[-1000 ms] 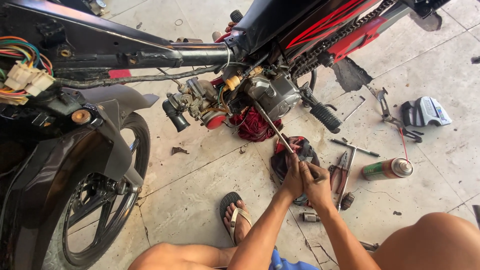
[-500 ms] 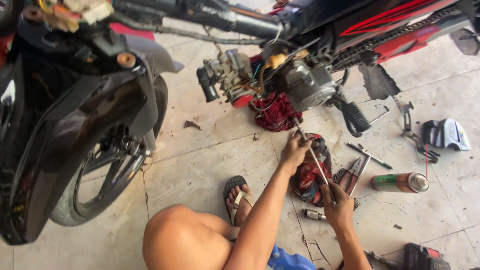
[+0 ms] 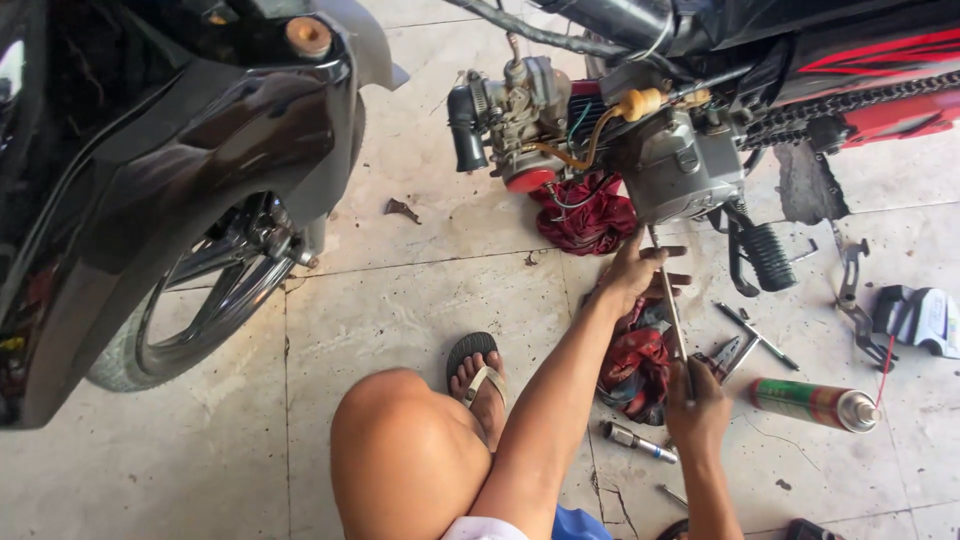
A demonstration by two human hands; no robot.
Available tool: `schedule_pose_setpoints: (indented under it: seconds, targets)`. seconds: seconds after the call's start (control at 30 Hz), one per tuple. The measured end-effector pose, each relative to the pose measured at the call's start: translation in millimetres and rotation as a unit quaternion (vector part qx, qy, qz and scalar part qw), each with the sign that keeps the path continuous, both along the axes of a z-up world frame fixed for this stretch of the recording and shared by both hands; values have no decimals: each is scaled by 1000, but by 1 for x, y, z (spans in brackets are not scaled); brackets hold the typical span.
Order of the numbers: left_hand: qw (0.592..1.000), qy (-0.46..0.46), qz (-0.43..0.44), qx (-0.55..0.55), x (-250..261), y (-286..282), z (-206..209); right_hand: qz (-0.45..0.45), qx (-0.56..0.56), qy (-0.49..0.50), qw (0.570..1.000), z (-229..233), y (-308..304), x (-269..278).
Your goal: Repairing a motorcycle engine by using a T-handle wrench and other tools to adjust components
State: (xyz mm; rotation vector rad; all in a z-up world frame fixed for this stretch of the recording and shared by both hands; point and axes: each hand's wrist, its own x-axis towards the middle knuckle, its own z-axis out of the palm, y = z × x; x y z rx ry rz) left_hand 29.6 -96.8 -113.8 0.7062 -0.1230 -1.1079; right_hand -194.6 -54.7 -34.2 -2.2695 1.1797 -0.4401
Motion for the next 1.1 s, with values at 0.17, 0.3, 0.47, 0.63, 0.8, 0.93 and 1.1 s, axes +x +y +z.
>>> schedule_pose_setpoints:
  seconds: [0.17,0.3,0.47,0.63,0.8,0.93,1.1]
  targets:
    - [1000,17,-1,-18,3,7,8,19,-68,-7,997,-5,6,1]
    - [999,6,26,-27,-1,14,18,-21,-24,2,999,5,10,7]
    - [998,3,60,-13,-7,15,24,-4,-214,108,971,-6,0,1]
    - [997,-10,80,15,-4,11,5,-38,-188,61,979,-9,-4,6]
    - [987,-64,-87,116,-22,19,-26,-102,-63,25,992,-14,-7,6]
    - [948,-78,-289,107,-59,49,-59,-283,458,-107,836,-21,-19,8]
    - [969,-80,-213,98,-67,49,-1,-129,576,-336,734,22,11,-17]
